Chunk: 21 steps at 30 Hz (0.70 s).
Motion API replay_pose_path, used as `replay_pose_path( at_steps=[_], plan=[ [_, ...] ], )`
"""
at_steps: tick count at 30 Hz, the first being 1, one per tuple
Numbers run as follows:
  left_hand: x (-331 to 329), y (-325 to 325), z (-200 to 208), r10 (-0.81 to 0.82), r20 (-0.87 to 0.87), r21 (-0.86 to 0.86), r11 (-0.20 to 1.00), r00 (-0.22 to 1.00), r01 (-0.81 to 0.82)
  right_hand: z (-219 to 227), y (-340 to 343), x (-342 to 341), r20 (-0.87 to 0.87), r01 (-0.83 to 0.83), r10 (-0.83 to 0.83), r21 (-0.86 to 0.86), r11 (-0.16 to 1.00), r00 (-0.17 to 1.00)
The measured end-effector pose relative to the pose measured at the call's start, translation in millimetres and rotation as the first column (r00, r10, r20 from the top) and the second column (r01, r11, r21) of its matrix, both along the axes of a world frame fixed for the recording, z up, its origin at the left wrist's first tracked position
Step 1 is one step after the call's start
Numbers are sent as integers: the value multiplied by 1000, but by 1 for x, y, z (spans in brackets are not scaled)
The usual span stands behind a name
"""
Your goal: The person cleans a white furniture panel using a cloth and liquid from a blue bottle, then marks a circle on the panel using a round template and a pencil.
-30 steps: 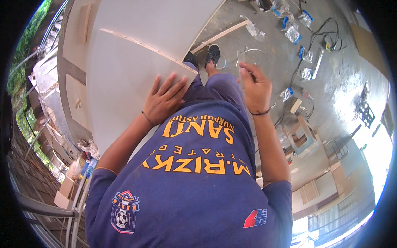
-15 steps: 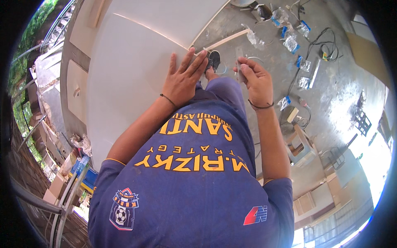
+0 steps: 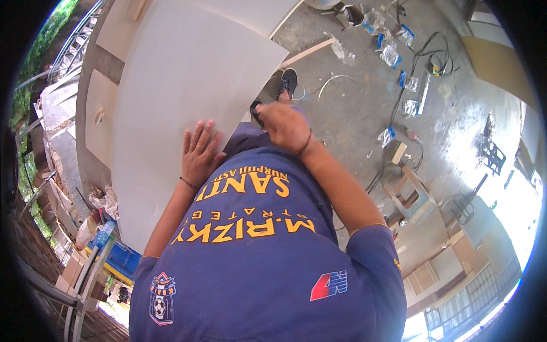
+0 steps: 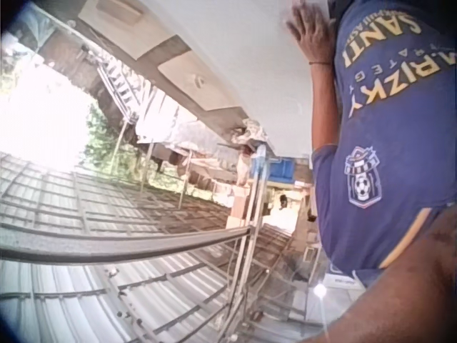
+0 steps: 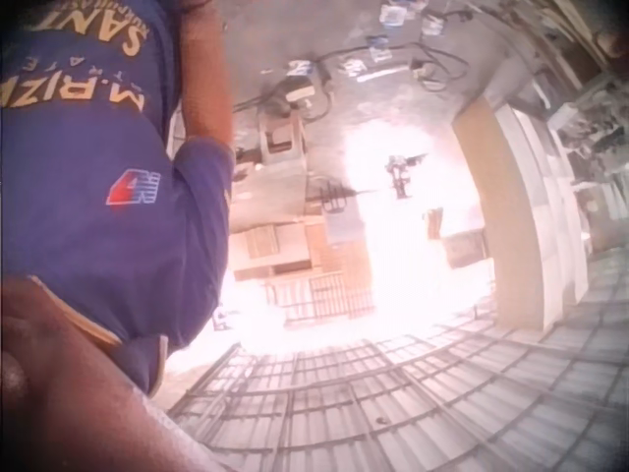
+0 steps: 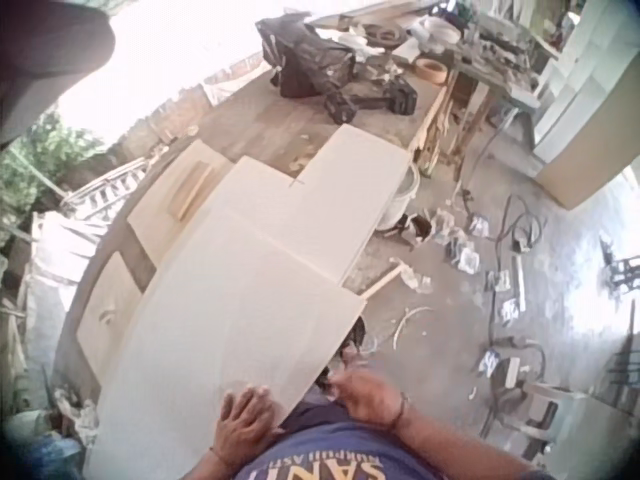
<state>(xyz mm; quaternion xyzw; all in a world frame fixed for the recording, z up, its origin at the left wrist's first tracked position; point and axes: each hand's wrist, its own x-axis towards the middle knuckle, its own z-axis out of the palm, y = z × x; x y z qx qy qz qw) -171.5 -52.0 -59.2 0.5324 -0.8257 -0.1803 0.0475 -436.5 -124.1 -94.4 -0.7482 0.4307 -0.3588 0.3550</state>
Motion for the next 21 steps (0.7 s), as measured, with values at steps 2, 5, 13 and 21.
replay_pose_path(
  at_steps=[2,5,13,21],
  plan=[
    [11,13,-3,71,27,-2,997,997,-71,2,14,14,-135,-57,60,29,998,989],
    [26,31,-7,137,54,-48,990,989,-134,-6,11,19,-170,-31,31,2,1000,985],
    [34,36,-6,109,52,-76,992,993,-105,-24,-108,-62,-512,521,-494,-104,848,703],
    [32,35,-4,113,15,-99,989,994,-111,-54,-21,-4,-54,46,-66,-305,951,996]
  ],
)
